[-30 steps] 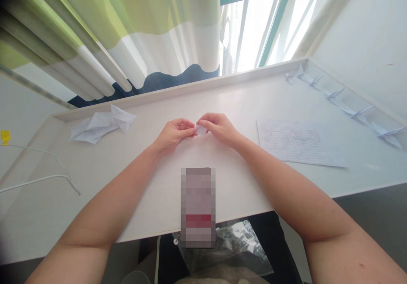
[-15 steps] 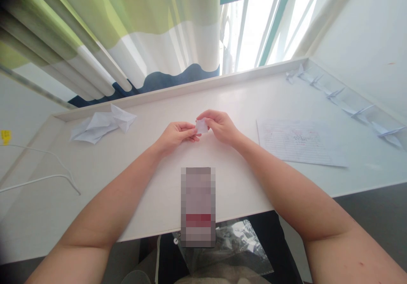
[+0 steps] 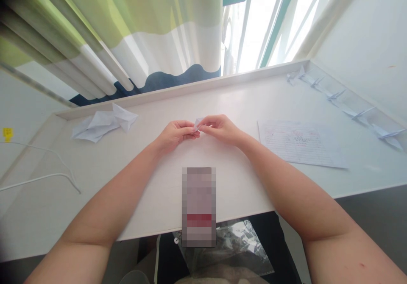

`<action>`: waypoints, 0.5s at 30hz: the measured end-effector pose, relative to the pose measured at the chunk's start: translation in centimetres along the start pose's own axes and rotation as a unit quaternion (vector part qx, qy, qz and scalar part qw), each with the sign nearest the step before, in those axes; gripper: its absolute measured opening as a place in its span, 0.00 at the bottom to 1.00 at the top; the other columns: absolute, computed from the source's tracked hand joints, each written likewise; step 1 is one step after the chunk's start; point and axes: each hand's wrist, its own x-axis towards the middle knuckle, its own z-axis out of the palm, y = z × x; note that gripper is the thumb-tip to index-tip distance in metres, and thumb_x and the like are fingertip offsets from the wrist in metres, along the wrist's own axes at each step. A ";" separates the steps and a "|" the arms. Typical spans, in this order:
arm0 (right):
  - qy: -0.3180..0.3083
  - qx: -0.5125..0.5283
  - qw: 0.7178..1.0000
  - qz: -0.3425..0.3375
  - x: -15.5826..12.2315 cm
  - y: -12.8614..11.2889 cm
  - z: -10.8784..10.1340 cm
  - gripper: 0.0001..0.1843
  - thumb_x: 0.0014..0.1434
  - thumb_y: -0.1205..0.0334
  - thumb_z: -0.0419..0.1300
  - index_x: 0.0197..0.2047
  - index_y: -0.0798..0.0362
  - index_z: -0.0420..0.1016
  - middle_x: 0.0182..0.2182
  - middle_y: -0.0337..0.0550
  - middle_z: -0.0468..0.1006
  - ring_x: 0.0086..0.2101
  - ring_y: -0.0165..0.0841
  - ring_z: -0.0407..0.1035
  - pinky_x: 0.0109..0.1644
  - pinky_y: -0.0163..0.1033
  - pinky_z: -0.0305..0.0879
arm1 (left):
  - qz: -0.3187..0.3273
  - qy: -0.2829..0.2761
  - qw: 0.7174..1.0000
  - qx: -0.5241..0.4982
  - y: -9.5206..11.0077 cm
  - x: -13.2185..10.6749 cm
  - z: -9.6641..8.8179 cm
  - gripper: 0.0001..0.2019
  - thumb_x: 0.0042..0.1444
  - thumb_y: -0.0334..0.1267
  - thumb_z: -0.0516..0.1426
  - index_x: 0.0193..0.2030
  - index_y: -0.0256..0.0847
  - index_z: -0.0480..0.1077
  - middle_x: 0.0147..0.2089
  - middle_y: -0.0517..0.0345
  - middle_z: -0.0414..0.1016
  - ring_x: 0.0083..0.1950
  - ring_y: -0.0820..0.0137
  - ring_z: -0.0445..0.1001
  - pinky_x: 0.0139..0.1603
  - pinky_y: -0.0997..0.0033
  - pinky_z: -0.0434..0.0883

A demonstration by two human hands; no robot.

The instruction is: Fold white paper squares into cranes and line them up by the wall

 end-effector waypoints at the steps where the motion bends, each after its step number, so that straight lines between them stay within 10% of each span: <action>1: 0.004 -0.001 1.000 0.002 0.1 0.1 0.1 0.18 0.63 0.42 0.73 0.40 0.49 0.88 0.38 0.45 0.88 0.39 0.37 0.78 0.45 0.45 0.73 | 0.003 0.004 1.000 0.001 -0.1 0.0 0.1 0.17 0.46 0.45 0.79 0.38 0.36 0.86 0.36 0.48 0.88 0.39 0.65 0.85 0.51 0.60 0.81; 15: 0.097 0.096 0.990 0.024 0.3 0.3 1.2 0.22 0.56 0.54 0.76 0.49 0.47 0.75 0.37 0.39 0.87 0.36 0.35 0.81 0.44 0.44 0.76 | 0.029 0.052 0.998 0.023 -0.6 -0.4 1.7 0.27 0.43 0.52 0.82 0.43 0.35 0.84 0.41 0.46 0.90 0.37 0.66 0.87 0.45 0.63 0.81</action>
